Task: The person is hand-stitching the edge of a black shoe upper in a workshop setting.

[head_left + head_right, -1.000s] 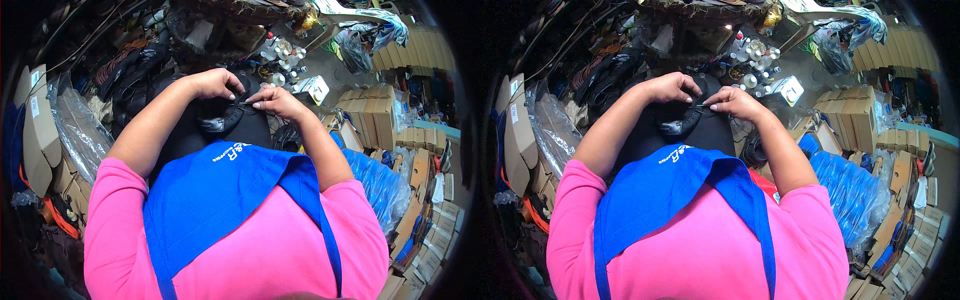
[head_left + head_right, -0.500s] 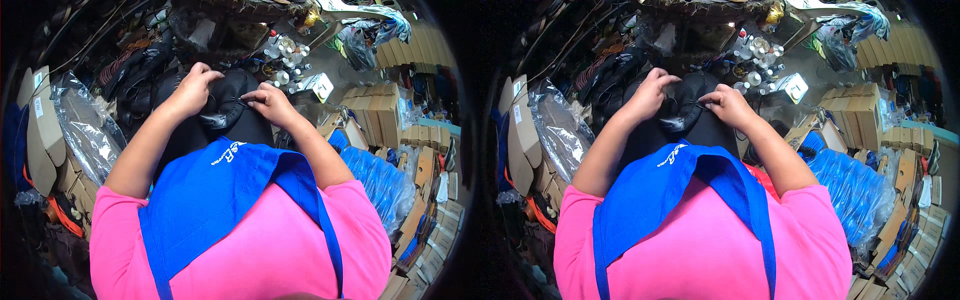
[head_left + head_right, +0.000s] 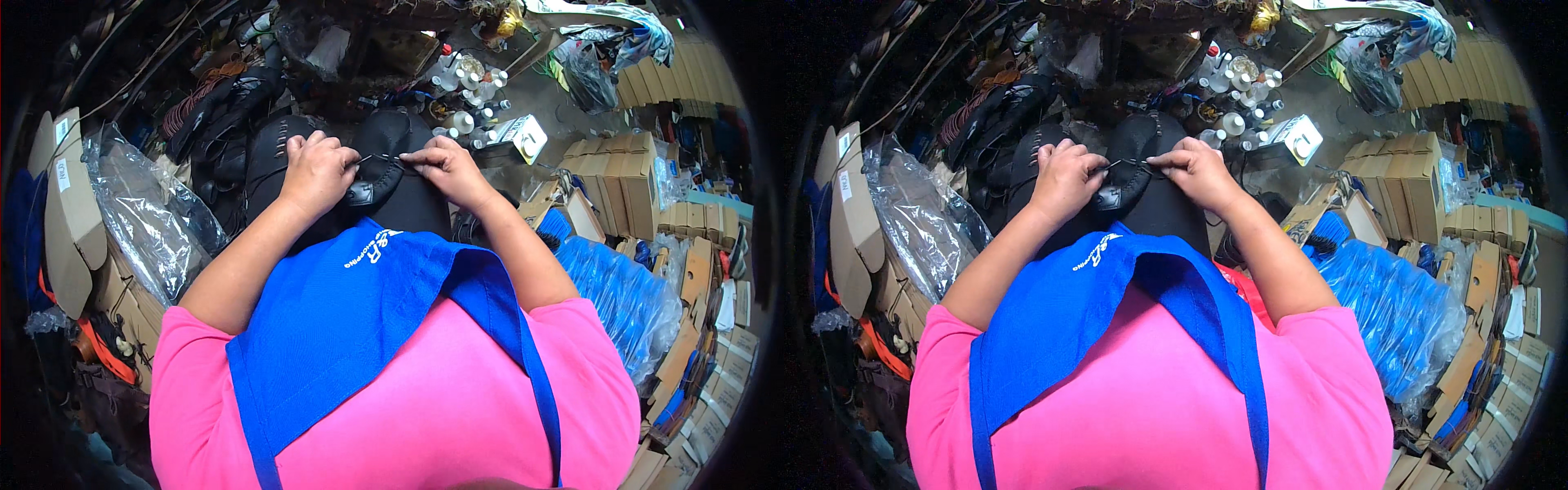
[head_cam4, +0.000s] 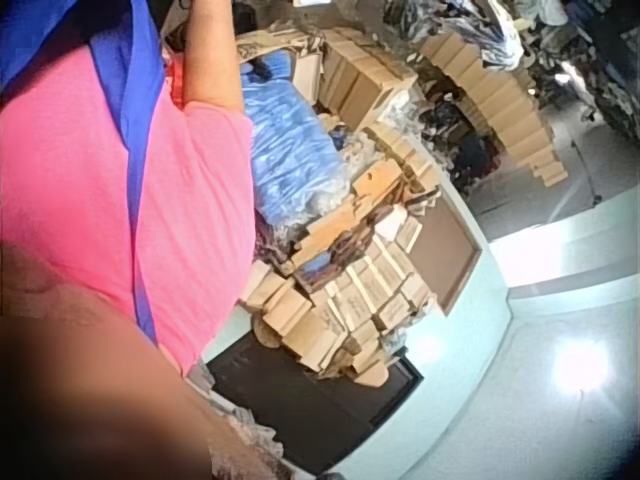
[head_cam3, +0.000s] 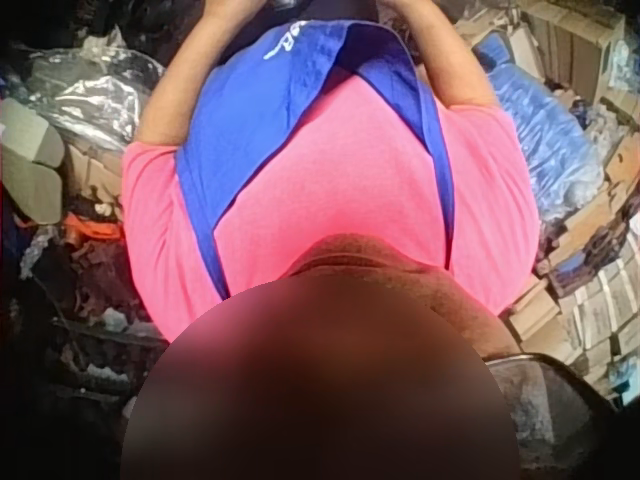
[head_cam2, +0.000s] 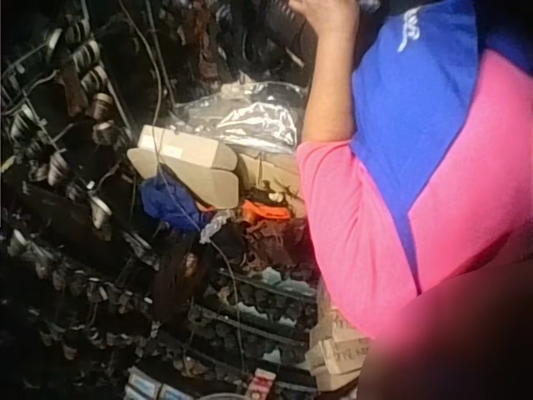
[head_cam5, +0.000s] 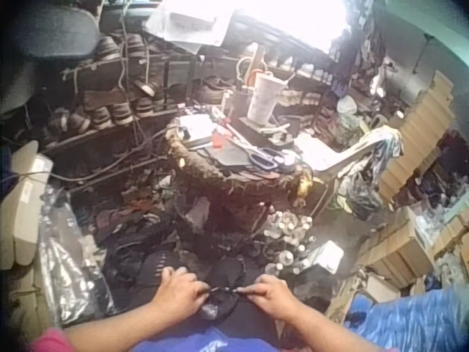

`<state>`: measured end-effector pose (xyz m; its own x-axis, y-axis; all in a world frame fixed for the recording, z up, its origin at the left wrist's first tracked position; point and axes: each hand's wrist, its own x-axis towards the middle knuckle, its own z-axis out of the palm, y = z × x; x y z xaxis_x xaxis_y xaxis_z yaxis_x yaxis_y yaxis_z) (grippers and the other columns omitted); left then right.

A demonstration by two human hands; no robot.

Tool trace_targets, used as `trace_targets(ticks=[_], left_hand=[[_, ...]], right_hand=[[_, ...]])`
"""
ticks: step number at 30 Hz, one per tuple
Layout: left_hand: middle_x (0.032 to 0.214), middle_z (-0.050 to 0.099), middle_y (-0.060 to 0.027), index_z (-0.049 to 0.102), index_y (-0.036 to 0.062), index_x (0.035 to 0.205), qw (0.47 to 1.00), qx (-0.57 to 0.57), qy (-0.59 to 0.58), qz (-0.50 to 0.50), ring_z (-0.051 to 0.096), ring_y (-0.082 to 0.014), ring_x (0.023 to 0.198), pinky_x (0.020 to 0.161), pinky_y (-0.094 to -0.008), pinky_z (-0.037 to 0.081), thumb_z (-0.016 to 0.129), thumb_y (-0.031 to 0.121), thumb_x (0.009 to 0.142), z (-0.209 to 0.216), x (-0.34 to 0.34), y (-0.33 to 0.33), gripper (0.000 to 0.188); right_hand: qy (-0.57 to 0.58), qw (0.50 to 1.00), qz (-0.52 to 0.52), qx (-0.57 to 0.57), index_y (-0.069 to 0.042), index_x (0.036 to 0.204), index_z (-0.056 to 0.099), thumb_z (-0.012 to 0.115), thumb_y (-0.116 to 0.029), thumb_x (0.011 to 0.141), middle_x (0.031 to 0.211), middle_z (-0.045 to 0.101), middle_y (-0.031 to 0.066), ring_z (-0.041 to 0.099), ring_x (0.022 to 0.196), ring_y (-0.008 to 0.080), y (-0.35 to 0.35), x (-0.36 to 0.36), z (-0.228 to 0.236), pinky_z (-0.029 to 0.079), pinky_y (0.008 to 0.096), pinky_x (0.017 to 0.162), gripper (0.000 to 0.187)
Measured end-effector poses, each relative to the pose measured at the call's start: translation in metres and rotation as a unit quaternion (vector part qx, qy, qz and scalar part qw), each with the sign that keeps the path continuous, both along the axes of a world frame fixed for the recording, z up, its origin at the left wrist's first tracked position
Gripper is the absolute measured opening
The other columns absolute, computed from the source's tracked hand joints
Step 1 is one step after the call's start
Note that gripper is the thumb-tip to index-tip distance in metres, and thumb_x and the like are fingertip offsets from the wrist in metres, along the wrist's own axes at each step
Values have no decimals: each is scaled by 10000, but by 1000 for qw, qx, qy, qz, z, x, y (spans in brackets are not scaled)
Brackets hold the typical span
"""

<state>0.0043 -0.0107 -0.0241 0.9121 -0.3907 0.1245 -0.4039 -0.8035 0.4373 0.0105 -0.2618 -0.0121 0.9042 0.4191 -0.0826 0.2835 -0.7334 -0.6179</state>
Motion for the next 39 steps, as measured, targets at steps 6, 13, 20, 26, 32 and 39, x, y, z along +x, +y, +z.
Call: trace_targets(ticks=[6, 13, 20, 26, 32, 39], left_hand=[[762, 550, -3, 725, 210, 885, 955, -254, 151, -33, 523, -202, 892, 813, -377, 355, 678, 125, 747, -7, 13, 4, 169], [784, 507, -1, 729, 226, 885, 985, -146, 89, -11, 514, -196, 858, 790, -361, 351, 672, 111, 755, -13, 15, -2, 183], [785, 513, -3, 730, 232, 894, 988, -120, 102, -12, 516, -196, 877, 801, -367, 340, 664, 138, 766, -14, 16, -4, 172], [787, 538, -8, 729, 247, 895, 990, -109, 91, -15, 527, -198, 905, 828, -372, 337, 668, 158, 763, -19, 17, -6, 170], [753, 539, -51, 723, 171, 885, 977, -170, 98, -80, 538, -231, 790, 722, -336, 434, 704, 81, 718, -31, 37, -9, 191], [760, 536, -71, 713, 125, 888, 977, -131, 39, -162, 537, -258, 822, 747, -348, 447, 707, 79, 711, -8, 41, -9, 183]], right_hand=[[154, 984, 45, 76, -118, 1052, 693, 594, -57, 824, 882, 575, 26, 518, 871, 161, -6, 27, 0, 420, 284, 820, 256], [158, 984, 74, 46, -110, 992, 702, 596, -95, 836, 908, 581, 29, 497, 958, 181, -2, 42, 0, 392, 304, 881, 190], [207, 972, 85, 76, -101, 1016, 699, 602, -118, 852, 903, 534, 14, 499, 941, 152, -5, 45, -2, 397, 275, 860, 192], [215, 969, 84, 89, -110, 1038, 698, 613, -130, 848, 885, 524, 13, 498, 914, 151, -6, 46, -4, 396, 275, 852, 209], [255, 955, 98, 113, -101, 1055, 698, 626, -130, 840, 876, 514, 12, 490, 907, 142, -10, 51, -11, 391, 267, 842, 228], [242, 955, 105, 135, -66, 1067, 686, 627, -109, 845, 935, 571, 26, 530, 927, 142, -2, 44, -6, 419, 271, 857, 234]])
